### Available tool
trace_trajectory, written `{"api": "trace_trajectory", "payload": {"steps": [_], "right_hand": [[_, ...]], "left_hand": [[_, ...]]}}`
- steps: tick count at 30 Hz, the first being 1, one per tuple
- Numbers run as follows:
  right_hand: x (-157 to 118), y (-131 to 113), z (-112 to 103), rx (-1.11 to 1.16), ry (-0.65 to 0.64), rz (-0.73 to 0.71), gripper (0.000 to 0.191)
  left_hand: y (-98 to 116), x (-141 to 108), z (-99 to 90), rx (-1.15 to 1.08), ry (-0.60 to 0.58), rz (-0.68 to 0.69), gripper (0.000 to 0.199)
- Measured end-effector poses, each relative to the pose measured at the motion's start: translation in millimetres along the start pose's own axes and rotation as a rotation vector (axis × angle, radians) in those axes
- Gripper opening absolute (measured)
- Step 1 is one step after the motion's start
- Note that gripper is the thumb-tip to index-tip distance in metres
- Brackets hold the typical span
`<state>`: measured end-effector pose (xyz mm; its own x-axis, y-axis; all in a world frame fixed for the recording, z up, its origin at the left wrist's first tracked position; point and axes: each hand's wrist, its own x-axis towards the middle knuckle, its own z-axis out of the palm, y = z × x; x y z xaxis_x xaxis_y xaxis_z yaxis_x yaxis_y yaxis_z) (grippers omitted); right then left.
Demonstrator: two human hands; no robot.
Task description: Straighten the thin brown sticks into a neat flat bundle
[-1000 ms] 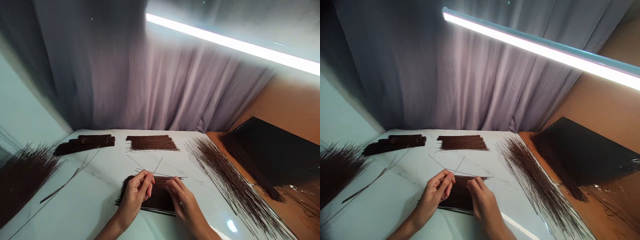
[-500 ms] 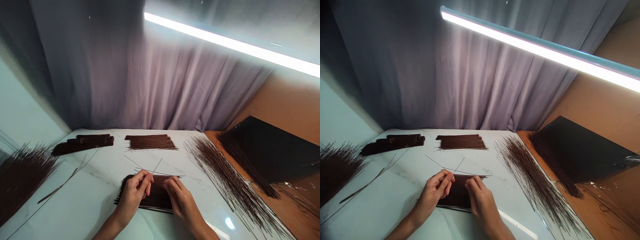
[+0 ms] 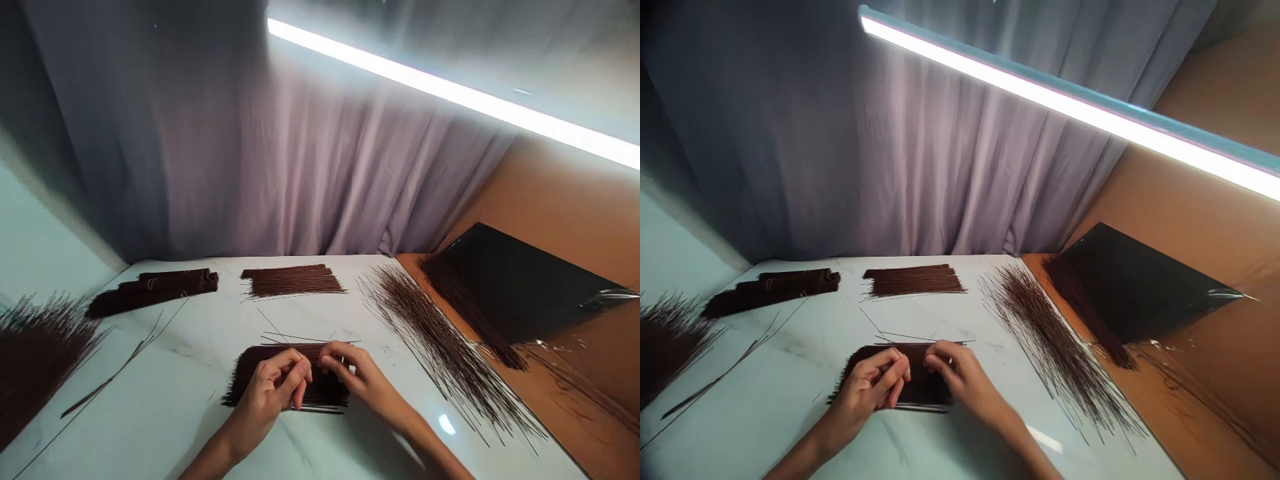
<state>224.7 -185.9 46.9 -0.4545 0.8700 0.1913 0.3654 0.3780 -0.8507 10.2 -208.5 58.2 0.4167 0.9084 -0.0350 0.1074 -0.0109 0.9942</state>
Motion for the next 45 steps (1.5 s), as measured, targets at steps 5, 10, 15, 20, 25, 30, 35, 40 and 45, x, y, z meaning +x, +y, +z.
{"api": "trace_trajectory", "payload": {"steps": [5,10,15,20,25,30,35,40,45], "right_hand": [[16,-37,-58,-0.179,-0.179,-0.141,0.021],[-16,-52,-17,-0.543,0.058,-0.267,0.025],[-39,-11,29,-0.146,0.088,-0.083,0.030],[1,-17,-28,-0.119,-0.084,-0.096,0.032],[18,-61,-45,-0.407,-0.026,-0.279,0.024],[-21,-40,19,-0.380,0.214,-0.308,0.026],[-26,2,26,-0.220,0.152,-0.067,0.037],[24,-20,-40,-0.329,-0.028,-0.146,0.030],[25,-53,-41,-0.525,-0.017,-0.300,0.028]], "left_hand": [[7,-3,8.0,0.188,-0.218,0.027,0.039],[6,9,4.9,0.224,0.019,0.071,0.045],[9,3,2.1,-0.076,0.026,-0.016,0.039],[17,-13,7.2,-0.084,-0.239,-0.091,0.038],[11,-3,0.8,0.148,-0.101,0.054,0.045],[1,11,-13.6,-0.056,0.111,0.014,0.039],[6,2,-8.4,-0.188,0.021,-0.031,0.039],[7,-6,3.0,-0.094,-0.171,-0.055,0.040],[1,6,-7.0,0.234,0.032,0.071,0.044]]}}
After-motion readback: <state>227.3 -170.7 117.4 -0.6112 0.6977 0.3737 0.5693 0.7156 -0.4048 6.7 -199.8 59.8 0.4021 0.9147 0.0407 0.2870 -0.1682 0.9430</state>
